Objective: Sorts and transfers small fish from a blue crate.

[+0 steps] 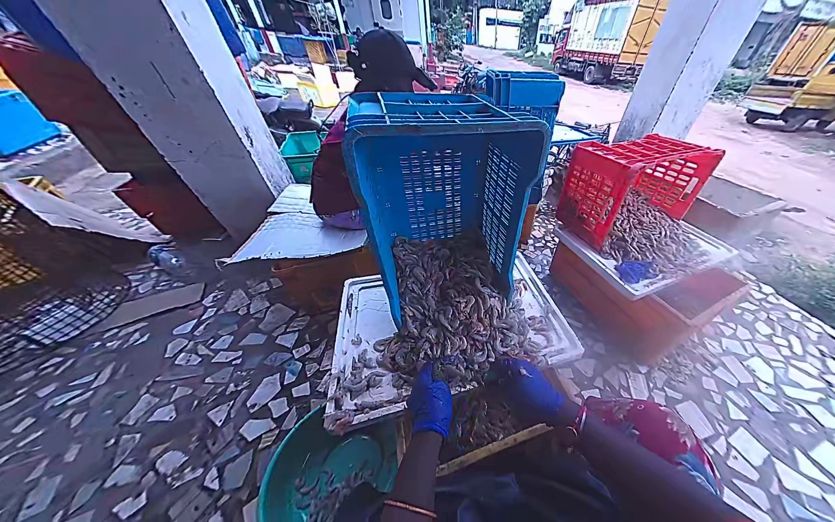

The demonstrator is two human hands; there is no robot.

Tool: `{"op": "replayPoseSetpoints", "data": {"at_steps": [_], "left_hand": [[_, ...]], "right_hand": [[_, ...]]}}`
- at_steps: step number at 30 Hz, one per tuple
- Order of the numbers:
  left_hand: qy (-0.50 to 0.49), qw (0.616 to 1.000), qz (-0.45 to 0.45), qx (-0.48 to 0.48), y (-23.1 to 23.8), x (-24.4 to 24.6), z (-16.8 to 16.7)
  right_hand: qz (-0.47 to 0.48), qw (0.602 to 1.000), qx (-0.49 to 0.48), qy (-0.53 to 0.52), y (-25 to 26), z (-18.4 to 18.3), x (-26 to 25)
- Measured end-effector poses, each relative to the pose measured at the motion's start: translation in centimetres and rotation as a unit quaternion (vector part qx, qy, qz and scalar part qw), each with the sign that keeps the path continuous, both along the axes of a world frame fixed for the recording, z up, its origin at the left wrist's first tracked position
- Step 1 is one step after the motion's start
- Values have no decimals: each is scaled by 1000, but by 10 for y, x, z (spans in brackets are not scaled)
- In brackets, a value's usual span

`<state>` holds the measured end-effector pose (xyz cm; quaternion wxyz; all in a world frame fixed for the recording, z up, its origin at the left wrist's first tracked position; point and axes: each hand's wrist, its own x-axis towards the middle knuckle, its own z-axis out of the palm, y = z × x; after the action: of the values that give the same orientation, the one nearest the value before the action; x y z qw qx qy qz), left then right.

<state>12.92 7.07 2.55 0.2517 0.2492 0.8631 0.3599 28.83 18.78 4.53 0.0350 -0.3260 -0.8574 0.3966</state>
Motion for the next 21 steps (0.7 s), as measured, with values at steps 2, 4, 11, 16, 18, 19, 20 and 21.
{"op": "replayPoseSetpoints", "data": {"at_steps": [2,4,11,16,18,19,20,21], "left_hand": [[55,998,8,-13,-6,-5,5],[134,990,-18,-31,-6,3,9],[-93,980,44,171,-2,17,-2],[-112,975,11,192,-3,3,-8],[-96,964,-119,218,-1,-1,-15],[-92,953,-169,235,0,0,-20],[-93,946,-201,238,2,3,-23],[-93,946,-216,221,4,6,-22]], "right_hand": [[-38,993,-107,42,-1,0,0],[-25,978,-198,65,-3,-3,-2],[57,997,48,10,-27,-2,-16],[28,998,19,61,-10,-11,6],[2,997,-23,74,0,-9,9],[-3,997,-32,75,2,-7,9],[-4,997,-35,75,4,-6,8],[-2,997,-32,76,5,-5,7]]}}
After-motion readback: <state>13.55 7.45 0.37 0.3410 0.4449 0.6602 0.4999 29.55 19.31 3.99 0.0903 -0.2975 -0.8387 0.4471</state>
